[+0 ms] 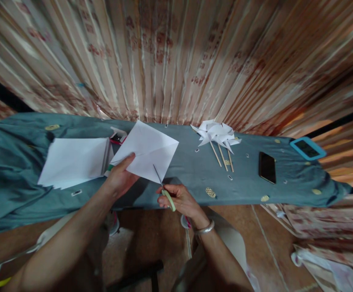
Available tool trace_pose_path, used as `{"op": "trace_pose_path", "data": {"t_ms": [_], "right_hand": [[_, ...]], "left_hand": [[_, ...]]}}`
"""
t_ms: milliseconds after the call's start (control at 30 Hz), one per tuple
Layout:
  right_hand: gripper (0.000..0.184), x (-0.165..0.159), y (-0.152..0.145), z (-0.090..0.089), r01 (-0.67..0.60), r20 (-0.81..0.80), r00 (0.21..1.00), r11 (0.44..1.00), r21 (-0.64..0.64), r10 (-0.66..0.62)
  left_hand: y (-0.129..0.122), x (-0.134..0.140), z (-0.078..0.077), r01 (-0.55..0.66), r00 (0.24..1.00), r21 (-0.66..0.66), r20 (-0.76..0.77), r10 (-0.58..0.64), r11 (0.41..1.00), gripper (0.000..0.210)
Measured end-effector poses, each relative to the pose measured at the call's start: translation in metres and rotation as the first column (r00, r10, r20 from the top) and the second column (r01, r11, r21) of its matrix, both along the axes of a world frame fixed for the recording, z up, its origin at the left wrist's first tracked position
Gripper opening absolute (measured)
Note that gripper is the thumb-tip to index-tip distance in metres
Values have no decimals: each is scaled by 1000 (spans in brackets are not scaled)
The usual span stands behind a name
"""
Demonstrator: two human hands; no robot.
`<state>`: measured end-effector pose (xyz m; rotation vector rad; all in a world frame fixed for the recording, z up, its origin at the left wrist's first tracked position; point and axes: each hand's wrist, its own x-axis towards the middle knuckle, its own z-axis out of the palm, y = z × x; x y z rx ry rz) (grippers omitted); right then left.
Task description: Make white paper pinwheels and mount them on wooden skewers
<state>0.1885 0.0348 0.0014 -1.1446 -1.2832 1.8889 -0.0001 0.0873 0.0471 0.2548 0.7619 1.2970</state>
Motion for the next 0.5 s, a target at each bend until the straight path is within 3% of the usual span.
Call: {"op": "trace_pose_path", "data": {"t_ms": [500], "right_hand": [[49, -1, 2, 1, 20, -4, 1000, 1000, 23, -20]], "left_hand": [[-6, 4, -2, 56, 996, 9, -76, -56, 998, 33]]}}
